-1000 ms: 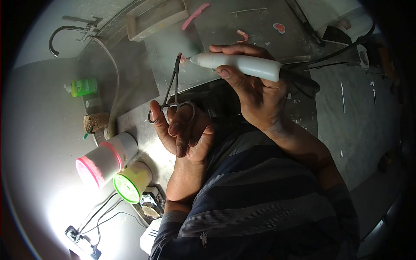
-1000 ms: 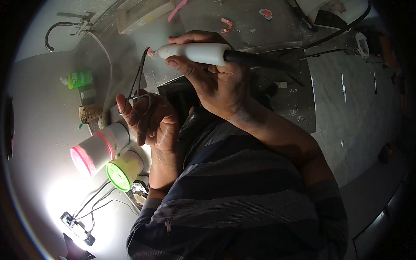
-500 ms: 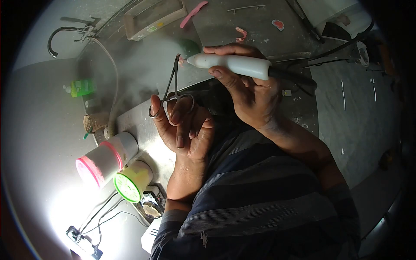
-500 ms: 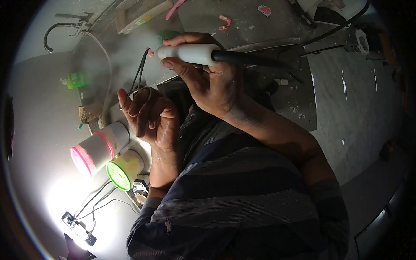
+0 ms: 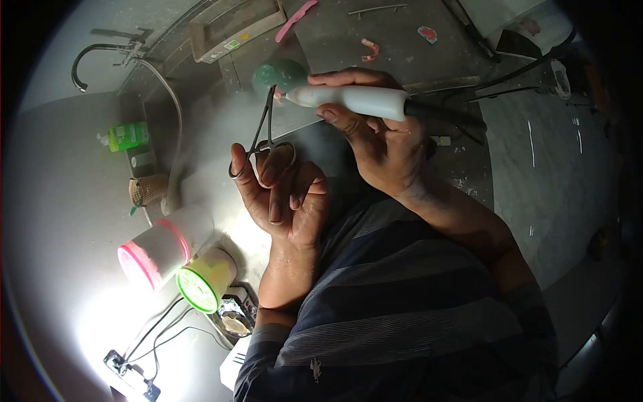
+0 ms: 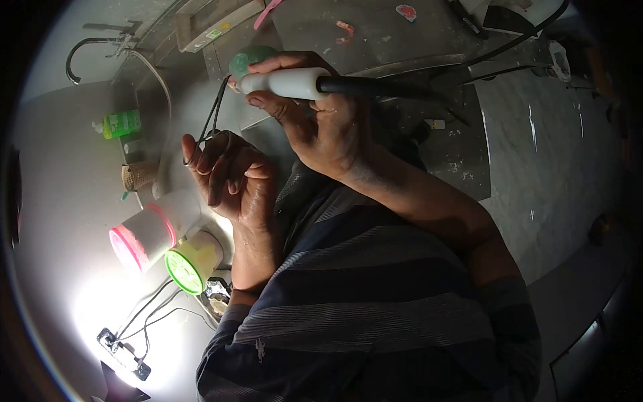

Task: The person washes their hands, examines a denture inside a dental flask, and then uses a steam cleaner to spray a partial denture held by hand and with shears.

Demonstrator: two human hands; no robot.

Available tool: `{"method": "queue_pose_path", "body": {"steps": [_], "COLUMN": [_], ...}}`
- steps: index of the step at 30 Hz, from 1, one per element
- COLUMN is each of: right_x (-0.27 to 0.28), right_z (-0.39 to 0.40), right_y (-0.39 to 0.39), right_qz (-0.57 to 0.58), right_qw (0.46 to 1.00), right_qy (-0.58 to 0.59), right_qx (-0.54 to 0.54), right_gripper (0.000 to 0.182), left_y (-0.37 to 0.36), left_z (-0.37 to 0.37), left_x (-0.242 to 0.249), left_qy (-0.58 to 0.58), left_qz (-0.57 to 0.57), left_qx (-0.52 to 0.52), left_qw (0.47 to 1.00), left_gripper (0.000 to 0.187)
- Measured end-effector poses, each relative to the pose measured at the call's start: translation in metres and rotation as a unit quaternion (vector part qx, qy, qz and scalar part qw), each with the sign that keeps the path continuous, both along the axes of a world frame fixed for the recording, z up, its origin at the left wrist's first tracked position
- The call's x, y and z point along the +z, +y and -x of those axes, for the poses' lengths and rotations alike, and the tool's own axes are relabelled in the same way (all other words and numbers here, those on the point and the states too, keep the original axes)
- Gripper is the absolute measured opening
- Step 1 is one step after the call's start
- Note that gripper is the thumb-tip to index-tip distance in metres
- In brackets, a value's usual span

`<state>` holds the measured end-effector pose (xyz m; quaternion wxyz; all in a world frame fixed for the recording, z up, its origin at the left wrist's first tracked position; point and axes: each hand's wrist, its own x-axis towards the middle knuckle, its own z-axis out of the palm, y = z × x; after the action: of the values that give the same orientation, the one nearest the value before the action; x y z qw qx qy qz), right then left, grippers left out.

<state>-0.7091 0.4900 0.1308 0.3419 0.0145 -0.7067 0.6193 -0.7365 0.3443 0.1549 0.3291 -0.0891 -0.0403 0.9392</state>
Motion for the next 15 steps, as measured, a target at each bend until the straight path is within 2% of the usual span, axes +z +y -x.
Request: {"method": "queue_pose_path", "body": {"steps": [2,5,8,10,15], "right_x": [-0.001,-0.005,-0.006,-0.011,-0.004], "right_z": [0.001,0.004,0.002,0.004,-0.003], "right_y": [-0.001,-0.004,-0.001,0.000,0.002], "right_qz": [-0.012,0.052,0.004,-0.017,-0.010], "right_qw": [1.000,0.998,1.000,0.999,1.000], "right_qy": [0.000,0.030,0.003,0.031,0.001], "right_qx": [-0.003,-0.030,0.004,-0.008,-0.011], "right_gripper": [0.023,0.019,0.023,0.023,0.022], "left_y": [0.000,-0.001,-0.001,-0.001,-0.001], "left_z": [-0.001,0.000,0.000,-0.002,0.001], "left_x": [0.000,-0.001,-0.002,-0.002,-0.002], "left_qy": [0.006,0.013,0.023,0.030,0.019], "left_qz": [0.001,0.001,-0.004,-0.008,0.013], "left_qx": [0.000,0.001,-0.001,-0.005,0.005], "left_qw": [1.000,1.000,1.000,1.000,1.000], "left_gripper": [0.046,0.046,0.047,0.047,0.049]}}
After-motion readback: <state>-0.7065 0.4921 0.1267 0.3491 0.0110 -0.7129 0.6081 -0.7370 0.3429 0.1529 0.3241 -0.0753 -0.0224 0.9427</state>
